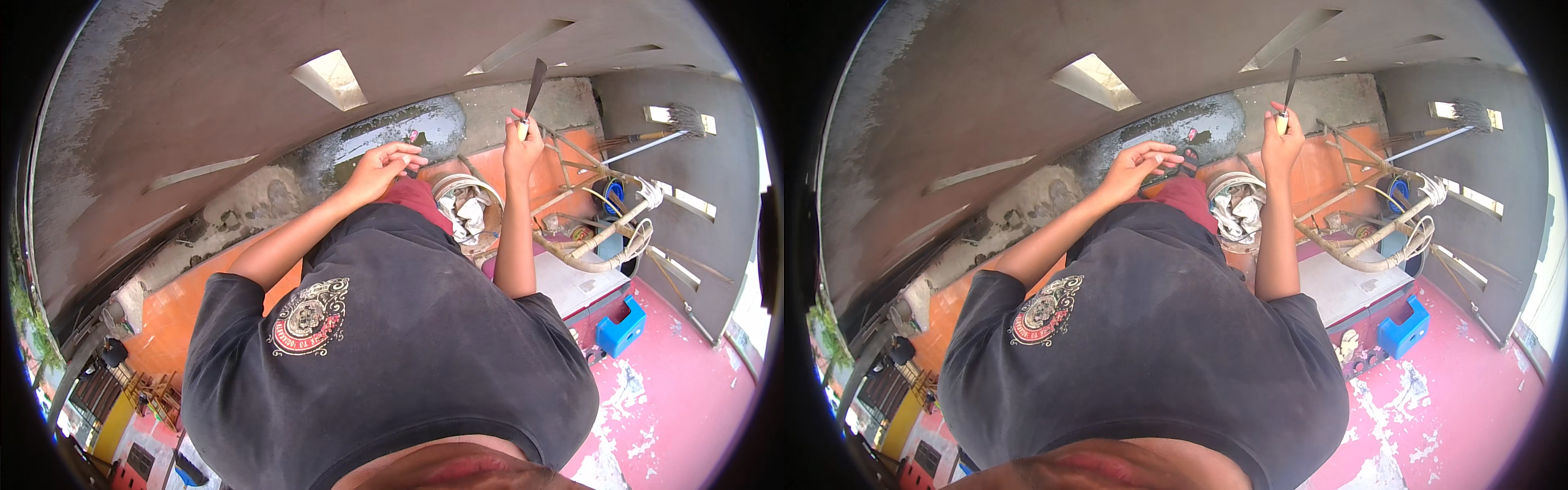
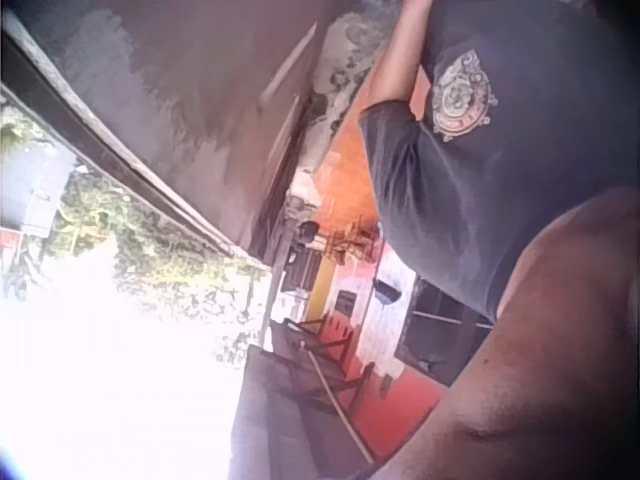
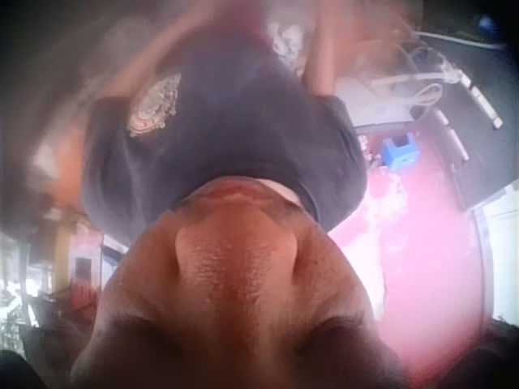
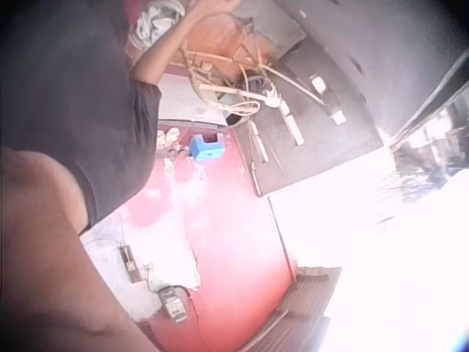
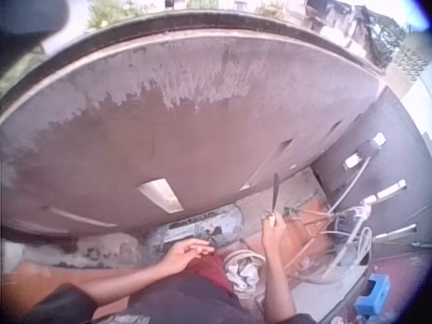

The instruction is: The person uses a trowel to apply and smooth plaster onto a curved wall surface. They repeatedly scoop material and spread it evenly across the wall, working in sections to create a uniform finish.

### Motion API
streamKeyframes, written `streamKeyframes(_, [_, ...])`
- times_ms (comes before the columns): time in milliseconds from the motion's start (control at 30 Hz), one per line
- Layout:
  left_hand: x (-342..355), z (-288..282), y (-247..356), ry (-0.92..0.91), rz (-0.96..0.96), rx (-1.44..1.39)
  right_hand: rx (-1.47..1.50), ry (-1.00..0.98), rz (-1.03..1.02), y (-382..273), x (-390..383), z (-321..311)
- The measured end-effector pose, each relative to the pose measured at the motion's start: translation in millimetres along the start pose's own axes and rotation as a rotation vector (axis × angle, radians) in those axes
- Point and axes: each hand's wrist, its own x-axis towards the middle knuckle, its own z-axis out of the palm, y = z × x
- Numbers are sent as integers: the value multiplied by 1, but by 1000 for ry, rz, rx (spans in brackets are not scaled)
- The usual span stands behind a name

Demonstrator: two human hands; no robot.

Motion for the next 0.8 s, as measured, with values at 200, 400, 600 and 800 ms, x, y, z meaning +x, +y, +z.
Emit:
streamKeyframes(200, [-35, -47, 7, 204, 83, -81, 56, -73, 94, -18, -74, 30])
streamKeyframes(400, [-66, -76, 15, 320, 157, -108, 162, -255, 82, -40, -137, 85])
streamKeyframes(600, [-81, -78, 24, 248, 207, -21, 366, -410, 127, -66, -157, 131])
streamKeyframes(800, [-70, -77, 50, 294, 309, 53, 517, -503, 39, -86, -104, 138])
